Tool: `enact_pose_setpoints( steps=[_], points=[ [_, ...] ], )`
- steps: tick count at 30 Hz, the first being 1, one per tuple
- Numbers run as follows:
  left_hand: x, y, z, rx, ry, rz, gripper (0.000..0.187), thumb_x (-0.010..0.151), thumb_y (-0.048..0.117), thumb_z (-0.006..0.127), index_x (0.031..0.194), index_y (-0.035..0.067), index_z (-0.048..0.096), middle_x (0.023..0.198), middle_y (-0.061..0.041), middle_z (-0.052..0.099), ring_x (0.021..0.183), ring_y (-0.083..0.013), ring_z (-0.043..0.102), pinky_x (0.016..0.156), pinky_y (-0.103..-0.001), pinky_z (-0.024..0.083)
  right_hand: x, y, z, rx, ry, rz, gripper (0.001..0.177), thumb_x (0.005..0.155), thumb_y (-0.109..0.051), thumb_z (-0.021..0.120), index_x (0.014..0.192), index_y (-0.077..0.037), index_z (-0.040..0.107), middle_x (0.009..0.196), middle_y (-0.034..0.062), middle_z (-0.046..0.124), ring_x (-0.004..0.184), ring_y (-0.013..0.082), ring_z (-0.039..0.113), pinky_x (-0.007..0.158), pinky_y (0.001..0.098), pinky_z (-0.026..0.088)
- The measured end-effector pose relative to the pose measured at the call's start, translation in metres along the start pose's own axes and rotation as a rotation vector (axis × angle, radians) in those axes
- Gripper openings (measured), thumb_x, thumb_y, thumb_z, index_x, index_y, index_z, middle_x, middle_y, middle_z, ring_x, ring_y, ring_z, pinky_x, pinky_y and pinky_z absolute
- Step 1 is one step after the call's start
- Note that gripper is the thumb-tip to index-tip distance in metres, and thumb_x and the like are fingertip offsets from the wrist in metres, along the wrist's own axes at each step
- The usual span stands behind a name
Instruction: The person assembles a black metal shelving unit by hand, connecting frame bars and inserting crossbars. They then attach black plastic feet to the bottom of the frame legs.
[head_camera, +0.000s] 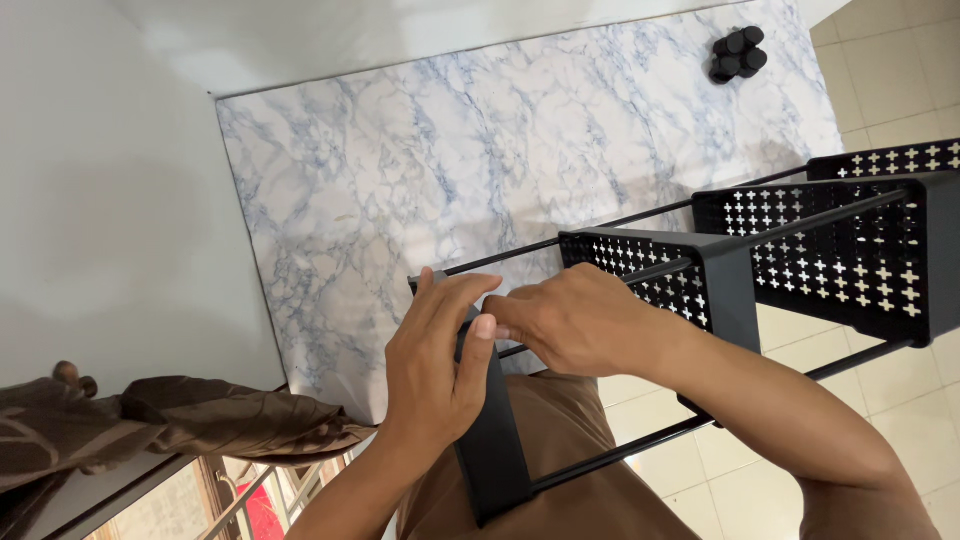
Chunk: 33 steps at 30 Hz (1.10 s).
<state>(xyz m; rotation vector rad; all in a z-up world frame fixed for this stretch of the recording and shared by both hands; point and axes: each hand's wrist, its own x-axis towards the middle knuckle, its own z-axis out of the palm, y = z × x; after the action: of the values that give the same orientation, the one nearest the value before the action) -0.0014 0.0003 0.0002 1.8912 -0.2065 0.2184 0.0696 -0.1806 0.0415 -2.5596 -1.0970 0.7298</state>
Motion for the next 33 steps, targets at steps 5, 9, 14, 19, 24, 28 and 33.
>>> enact_pose_setpoints(
  steps=[5, 9, 14, 19, 24, 28, 33],
  points=[
    [-0.001, 0.001, 0.001, 0.0, 0.003, 0.013, 0.038, 0.109, 0.034, 0.047, 0.125, 0.005, 0.065, 0.118, -0.013, 0.071, 0.11, -0.0324, 0.071, 0.123, -0.058, 0.036, 0.011, 0.013, -0.007, 0.159, -0.202, -0.008, 0.038, 0.103, -0.039, 0.05, 0.103, -0.006, 0.068, 0.062, 0.0147, 0.065, 0.062, 0.0373, 0.066, 0.058, 0.0498, 0.049],
    [-0.002, 0.003, 0.004, 0.015, 0.022, -0.012, 0.027, 0.105, 0.015, 0.049, 0.124, 0.006, 0.066, 0.114, -0.011, 0.072, 0.093, -0.028, 0.072, 0.124, -0.057, 0.036, 0.026, 0.029, -0.01, 0.592, -0.28, -0.294, 0.04, 0.106, -0.038, 0.051, 0.102, -0.002, 0.068, 0.081, 0.0115, 0.071, 0.069, 0.0327, 0.069, 0.061, 0.0454, 0.051],
    [-0.001, 0.004, 0.004, 0.002, 0.043, -0.005, 0.038, 0.093, -0.008, 0.046, 0.123, 0.005, 0.065, 0.113, -0.01, 0.072, 0.076, -0.0246, 0.067, 0.125, -0.056, 0.035, 0.012, 0.026, -0.012, 0.317, -0.276, 0.004, 0.033, 0.1, -0.037, 0.059, 0.095, -0.006, 0.07, 0.066, 0.0138, 0.066, 0.063, 0.0334, 0.066, 0.061, 0.0447, 0.048],
    [0.0, 0.006, 0.004, 0.001, 0.041, -0.025, 0.035, 0.092, -0.01, 0.05, 0.12, 0.005, 0.066, 0.101, -0.008, 0.07, 0.063, -0.0204, 0.061, 0.125, -0.054, 0.037, -0.015, 0.014, -0.005, 0.046, 0.161, -0.152, 0.029, 0.098, -0.037, 0.061, 0.098, -0.008, 0.066, 0.072, 0.0069, 0.066, 0.061, 0.0299, 0.065, 0.051, 0.0428, 0.046],
    [0.001, 0.009, 0.003, 0.021, 0.03, -0.028, 0.031, 0.092, -0.007, 0.055, 0.118, 0.004, 0.066, 0.098, -0.008, 0.07, 0.058, -0.0194, 0.057, 0.124, -0.054, 0.038, -0.03, 0.021, -0.004, -0.033, 0.322, -0.182, 0.029, 0.098, -0.038, 0.059, 0.092, -0.009, 0.063, 0.069, 0.006, 0.063, 0.06, 0.029, 0.065, 0.047, 0.0427, 0.044],
    [0.002, 0.01, 0.004, 0.041, 0.031, -0.005, 0.029, 0.092, -0.004, 0.058, 0.118, 0.005, 0.066, 0.102, -0.008, 0.071, 0.063, -0.0207, 0.061, 0.123, -0.054, 0.038, -0.026, 0.023, -0.001, -0.066, 0.102, 0.002, 0.037, 0.1, -0.043, 0.055, 0.084, -0.01, 0.061, 0.059, 0.0078, 0.06, 0.055, 0.0324, 0.062, 0.049, 0.0472, 0.043],
    [0.0, 0.012, 0.005, 0.051, 0.012, -0.01, 0.029, 0.092, -0.003, 0.058, 0.118, 0.006, 0.065, 0.104, -0.008, 0.071, 0.07, -0.024, 0.065, 0.123, -0.055, 0.038, -0.015, 0.031, -0.016, 0.182, -0.192, 0.12, 0.047, 0.103, -0.046, 0.047, 0.08, -0.009, 0.064, 0.054, 0.0145, 0.057, 0.058, 0.036, 0.061, 0.059, 0.0496, 0.043]
  ],
)
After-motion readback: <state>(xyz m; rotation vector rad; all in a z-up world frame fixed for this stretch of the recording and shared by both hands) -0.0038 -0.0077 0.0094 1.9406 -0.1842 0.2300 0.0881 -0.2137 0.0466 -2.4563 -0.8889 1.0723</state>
